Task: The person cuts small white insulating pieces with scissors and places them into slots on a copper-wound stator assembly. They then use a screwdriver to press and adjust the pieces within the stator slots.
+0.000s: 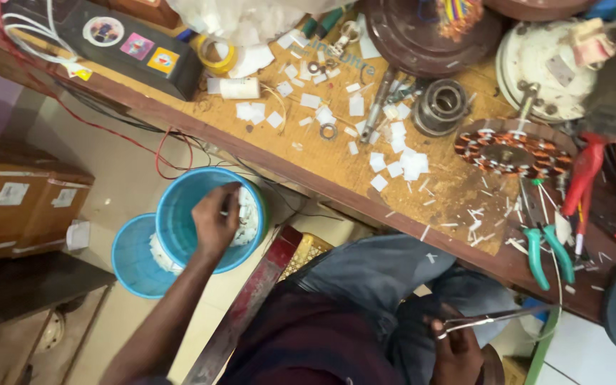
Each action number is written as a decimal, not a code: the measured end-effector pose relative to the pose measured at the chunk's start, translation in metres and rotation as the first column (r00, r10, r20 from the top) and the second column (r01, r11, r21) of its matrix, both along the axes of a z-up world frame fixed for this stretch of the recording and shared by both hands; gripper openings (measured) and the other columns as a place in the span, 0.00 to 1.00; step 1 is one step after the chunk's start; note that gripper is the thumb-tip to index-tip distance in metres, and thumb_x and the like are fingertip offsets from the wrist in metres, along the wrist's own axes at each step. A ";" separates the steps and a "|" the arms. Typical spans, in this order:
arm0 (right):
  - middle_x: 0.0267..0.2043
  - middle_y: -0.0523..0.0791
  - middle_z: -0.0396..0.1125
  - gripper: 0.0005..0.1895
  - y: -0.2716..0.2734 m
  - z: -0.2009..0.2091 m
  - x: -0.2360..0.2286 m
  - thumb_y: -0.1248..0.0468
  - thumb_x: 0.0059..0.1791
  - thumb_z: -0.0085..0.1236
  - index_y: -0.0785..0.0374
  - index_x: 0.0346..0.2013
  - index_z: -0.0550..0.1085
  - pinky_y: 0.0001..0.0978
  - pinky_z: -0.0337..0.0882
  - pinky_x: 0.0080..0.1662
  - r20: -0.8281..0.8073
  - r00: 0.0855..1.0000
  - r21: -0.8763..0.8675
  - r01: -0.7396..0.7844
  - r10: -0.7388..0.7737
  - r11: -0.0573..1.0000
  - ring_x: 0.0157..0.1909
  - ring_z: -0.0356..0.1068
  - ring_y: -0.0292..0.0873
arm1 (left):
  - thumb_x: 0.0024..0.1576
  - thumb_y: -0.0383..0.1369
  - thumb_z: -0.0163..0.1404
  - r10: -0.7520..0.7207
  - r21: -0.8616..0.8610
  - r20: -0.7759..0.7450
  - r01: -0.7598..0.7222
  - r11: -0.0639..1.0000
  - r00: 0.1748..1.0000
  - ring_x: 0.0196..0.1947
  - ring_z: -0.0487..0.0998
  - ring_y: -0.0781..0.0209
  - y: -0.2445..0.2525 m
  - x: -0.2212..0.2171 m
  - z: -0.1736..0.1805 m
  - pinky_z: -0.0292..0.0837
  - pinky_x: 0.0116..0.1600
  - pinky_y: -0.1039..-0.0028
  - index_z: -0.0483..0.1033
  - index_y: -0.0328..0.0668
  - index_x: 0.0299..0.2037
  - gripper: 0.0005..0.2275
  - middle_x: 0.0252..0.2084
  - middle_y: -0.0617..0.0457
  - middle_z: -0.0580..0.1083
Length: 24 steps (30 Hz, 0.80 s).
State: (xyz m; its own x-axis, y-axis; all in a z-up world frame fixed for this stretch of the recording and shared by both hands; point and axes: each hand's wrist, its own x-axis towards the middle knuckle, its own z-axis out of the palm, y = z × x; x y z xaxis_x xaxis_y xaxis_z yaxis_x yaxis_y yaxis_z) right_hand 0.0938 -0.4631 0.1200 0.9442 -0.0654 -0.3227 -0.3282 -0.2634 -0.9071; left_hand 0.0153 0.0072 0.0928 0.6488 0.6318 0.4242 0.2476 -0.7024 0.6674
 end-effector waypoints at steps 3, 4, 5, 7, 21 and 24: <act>0.42 0.51 0.71 0.20 0.009 -0.001 0.007 0.74 0.52 0.54 0.74 0.59 0.71 0.33 0.75 0.47 0.012 1.000 -0.035 -0.004 0.004 0.999 0.45 0.75 0.44 | 0.52 0.22 0.62 -0.317 0.519 -0.013 0.277 0.809 0.948 0.32 0.74 0.48 0.030 0.041 0.089 0.71 0.36 0.61 0.81 0.38 0.47 0.13 0.33 0.49 0.75; 0.43 0.51 0.71 0.19 0.011 0.000 0.009 0.73 0.53 0.54 0.74 0.60 0.71 0.32 0.75 0.46 0.029 0.999 -0.031 -0.032 0.033 0.999 0.46 0.75 0.44 | 0.52 0.26 0.63 -0.310 0.570 0.016 0.246 0.784 0.951 0.39 0.72 0.46 0.041 0.068 0.109 0.71 0.40 0.60 0.80 0.42 0.46 0.12 0.37 0.48 0.74; 0.44 0.50 0.71 0.19 0.015 0.001 0.006 0.73 0.54 0.55 0.74 0.60 0.71 0.32 0.74 0.46 0.047 0.997 -0.028 -0.059 0.060 0.998 0.47 0.75 0.44 | 0.55 0.27 0.64 -0.306 0.532 -0.034 0.276 0.800 0.951 0.42 0.72 0.46 0.058 0.089 0.126 0.70 0.41 0.60 0.79 0.42 0.44 0.09 0.40 0.49 0.74; 0.43 0.51 0.72 0.21 0.007 0.008 0.013 0.73 0.52 0.55 0.74 0.60 0.70 0.33 0.74 0.46 0.046 0.995 -0.039 -0.086 0.088 0.996 0.45 0.75 0.44 | 0.58 0.27 0.57 -0.293 0.472 -0.173 0.341 0.813 0.940 0.44 0.75 0.47 0.078 0.143 0.139 0.74 0.43 0.60 0.81 0.45 0.46 0.07 0.45 0.54 0.75; 0.39 0.55 0.72 0.24 -0.047 0.005 -0.002 0.63 0.54 0.59 0.78 0.61 0.70 0.37 0.75 0.45 0.023 0.997 -0.124 0.076 -0.073 0.989 0.37 0.74 0.47 | 0.58 0.28 0.57 -0.300 0.368 -0.303 0.402 0.839 0.904 0.49 0.76 0.44 0.104 0.169 0.143 0.75 0.49 0.57 0.84 0.47 0.45 0.08 0.51 0.52 0.78; 0.40 0.55 0.72 0.26 -0.055 -0.005 0.006 0.62 0.55 0.60 0.77 0.62 0.69 0.36 0.75 0.45 0.054 0.997 -0.084 0.066 -0.062 0.994 0.39 0.73 0.46 | 0.60 0.29 0.57 -0.330 0.322 -0.364 0.450 0.833 0.871 0.49 0.79 0.48 0.116 0.168 0.150 0.75 0.47 0.58 0.83 0.48 0.48 0.08 0.50 0.54 0.79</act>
